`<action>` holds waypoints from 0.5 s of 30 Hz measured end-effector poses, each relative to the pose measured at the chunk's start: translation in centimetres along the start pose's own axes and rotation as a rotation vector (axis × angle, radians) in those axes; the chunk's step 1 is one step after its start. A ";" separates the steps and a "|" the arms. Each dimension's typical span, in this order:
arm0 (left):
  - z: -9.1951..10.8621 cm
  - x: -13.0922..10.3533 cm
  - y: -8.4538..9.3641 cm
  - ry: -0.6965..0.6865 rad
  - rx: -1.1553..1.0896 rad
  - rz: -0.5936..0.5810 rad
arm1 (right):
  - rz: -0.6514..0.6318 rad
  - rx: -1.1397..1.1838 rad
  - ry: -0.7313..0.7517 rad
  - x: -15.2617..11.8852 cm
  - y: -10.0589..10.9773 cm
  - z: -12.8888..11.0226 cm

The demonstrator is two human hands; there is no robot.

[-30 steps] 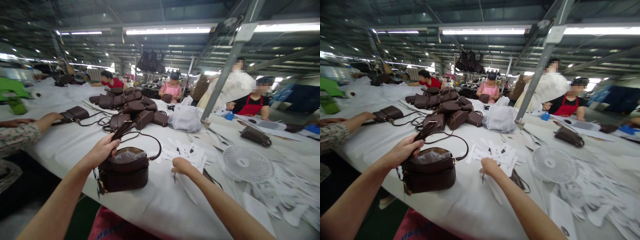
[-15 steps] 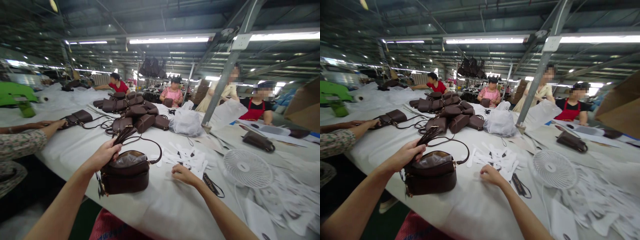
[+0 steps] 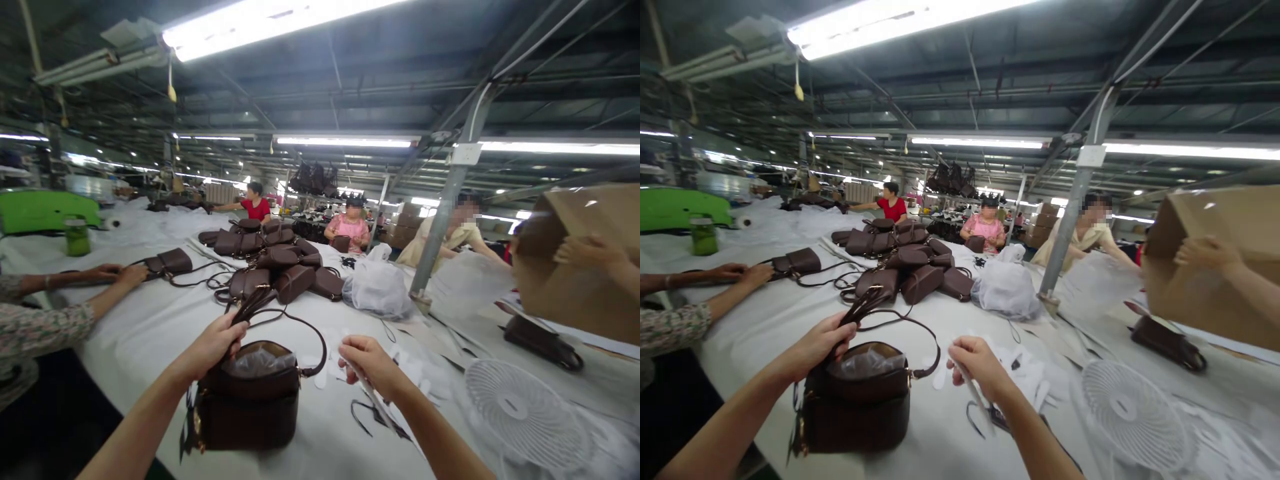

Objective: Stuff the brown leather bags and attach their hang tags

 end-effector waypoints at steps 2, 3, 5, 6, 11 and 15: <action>0.0 0.1 0.1 -0.025 0.011 0.022 | -0.035 -0.007 0.014 0.1 -2.0 -1.4; 0.1 0.2 0.1 -0.045 0.017 0.037 | -0.059 -0.005 0.012 0.1 -3.2 -2.0; 0.2 0.3 0.1 -0.093 0.046 0.070 | -0.093 0.002 -0.002 0.3 -5.9 -2.7; 0.3 0.3 0.1 -0.116 0.069 0.087 | -0.097 -0.007 -0.007 0.6 -7.4 -2.9; 1.7 -0.6 -0.9 -0.287 0.226 0.108 | -0.045 -0.087 0.086 3.1 -14.9 -4.0; 2.3 -1.3 -1.6 -0.393 0.381 0.071 | 0.033 0.154 0.157 5.5 -17.4 -4.9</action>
Point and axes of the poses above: each hand's wrist, its own x-axis towards the middle knuckle, its own y-axis out of the back of the hand, z = x × y, the point moved 7 cm from there along x, towards the middle knuckle, and after that the axes turned 6 degrees about z, right-handed, at the moved point
